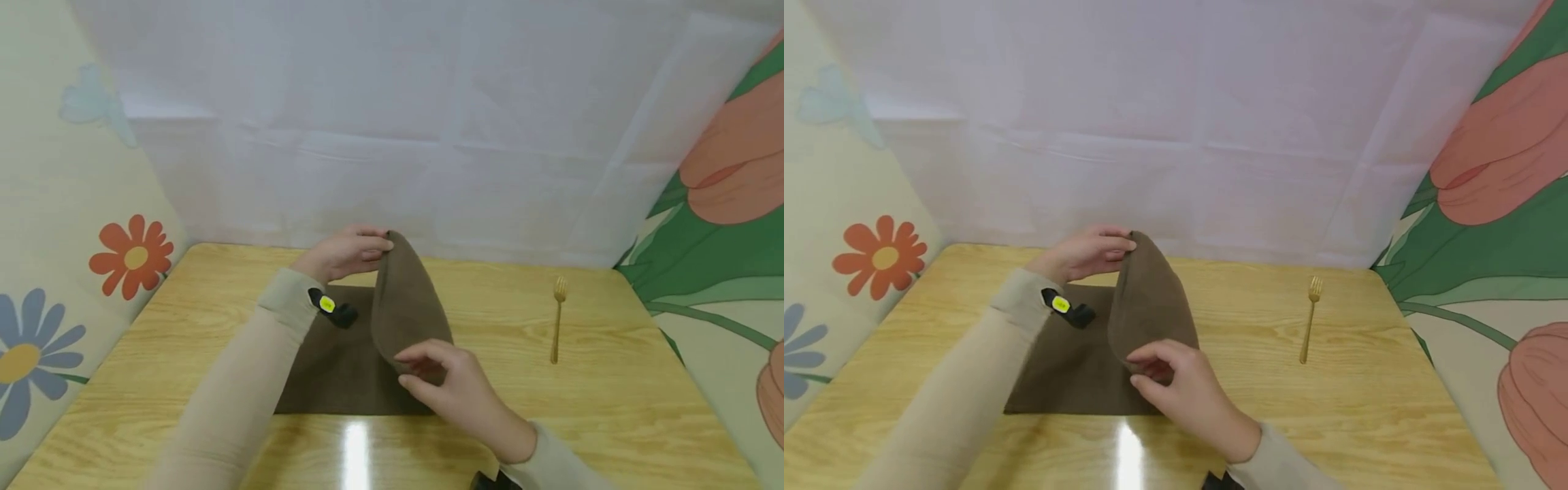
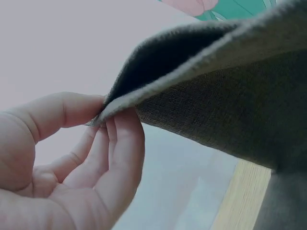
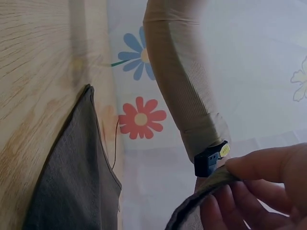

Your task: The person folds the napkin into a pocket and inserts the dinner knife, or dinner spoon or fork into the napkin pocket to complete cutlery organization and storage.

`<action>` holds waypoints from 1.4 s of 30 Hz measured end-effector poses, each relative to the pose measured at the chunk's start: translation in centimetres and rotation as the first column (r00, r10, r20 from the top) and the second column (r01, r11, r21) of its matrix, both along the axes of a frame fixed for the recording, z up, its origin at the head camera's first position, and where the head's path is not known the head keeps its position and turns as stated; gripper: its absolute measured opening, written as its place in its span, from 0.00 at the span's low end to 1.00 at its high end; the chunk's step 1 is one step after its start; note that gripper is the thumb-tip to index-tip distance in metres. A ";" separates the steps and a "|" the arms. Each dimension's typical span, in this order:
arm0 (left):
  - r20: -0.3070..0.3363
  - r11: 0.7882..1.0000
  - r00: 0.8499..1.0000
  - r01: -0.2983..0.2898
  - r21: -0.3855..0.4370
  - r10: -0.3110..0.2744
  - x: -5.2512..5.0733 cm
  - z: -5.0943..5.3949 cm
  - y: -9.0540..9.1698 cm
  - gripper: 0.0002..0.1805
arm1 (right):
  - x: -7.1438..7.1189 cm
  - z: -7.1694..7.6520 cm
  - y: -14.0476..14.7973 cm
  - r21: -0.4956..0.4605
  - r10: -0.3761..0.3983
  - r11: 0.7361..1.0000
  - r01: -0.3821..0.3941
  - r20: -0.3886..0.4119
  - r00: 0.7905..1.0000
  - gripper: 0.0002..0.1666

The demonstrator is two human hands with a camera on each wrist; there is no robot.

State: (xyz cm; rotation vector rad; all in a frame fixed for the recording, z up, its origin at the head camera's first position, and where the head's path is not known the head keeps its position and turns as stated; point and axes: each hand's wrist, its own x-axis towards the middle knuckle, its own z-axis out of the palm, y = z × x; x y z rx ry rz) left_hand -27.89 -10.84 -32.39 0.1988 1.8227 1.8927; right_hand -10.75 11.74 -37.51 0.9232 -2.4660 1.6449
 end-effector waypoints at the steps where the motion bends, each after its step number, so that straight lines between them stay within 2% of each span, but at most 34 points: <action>1: 0.003 1.000 1.000 -0.015 -0.014 0.015 0.0 0.0 -0.3 0.29 | 0.0 0.0 -0.1 -0.010 -0.002 1.000 0.002 0.006 1.000 0.12; 6: -0.049 0.993 0.998 -0.048 -0.111 0.042 0.2 -0.1 -1.6 0.21 | 0.0 -0.1 -1.2 -0.053 0.011 0.999 -0.010 0.007 1.000 0.12; 12: -0.125 0.977 0.992 -0.017 -0.211 -0.010 0.3 0.3 -3.1 0.15 | 0.2 -0.5 -3.0 -0.073 0.045 0.996 -0.047 -0.030 0.999 0.15; 16: -0.162 0.956 0.986 -0.023 -0.293 -0.026 0.6 0.3 -4.8 0.14 | 0.2 -1.0 -4.7 -0.066 0.056 0.996 -0.059 -0.047 0.997 0.16; 21: -0.170 0.949 0.985 -0.036 -0.314 -0.018 0.7 -0.2 -6.5 0.18 | -0.1 -1.4 -6.5 -0.042 0.055 0.998 -0.055 -0.004 0.998 0.14; 24: -0.197 0.944 0.980 -0.044 -0.328 -0.023 0.9 -0.6 -7.3 0.17 | -0.4 -1.7 -7.3 -0.024 0.064 0.998 -0.063 0.034 0.997 0.13; 27: -0.259 0.921 0.964 -0.054 -0.385 -0.052 1.1 -1.0 -7.8 0.14 | -0.8 -2.1 -8.1 0.003 0.059 0.998 -0.059 0.050 0.997 0.12; 32: -0.341 0.881 0.934 -0.074 -0.468 -0.103 0.9 -2.1 -8.4 0.15 | -1.6 -3.1 -9.2 0.034 0.037 0.999 -0.040 0.086 0.996 0.09; 38: -0.438 0.826 0.884 -0.119 -0.550 -0.164 1.0 -3.2 -9.4 0.10 | -2.3 -3.8 -10.5 0.052 0.088 0.994 -0.096 0.134 0.987 0.08; 40: -0.447 0.816 0.878 -0.128 -0.564 -0.172 1.2 -3.5 -9.8 0.09 | -2.3 -3.9 -10.9 0.055 0.107 0.992 -0.116 0.148 0.983 0.08; 42: -0.444 0.804 0.879 -0.133 -0.579 -0.174 1.4 -3.9 -10.3 0.09 | -2.3 -4.0 -11.3 0.055 0.118 0.990 -0.129 0.167 0.979 0.09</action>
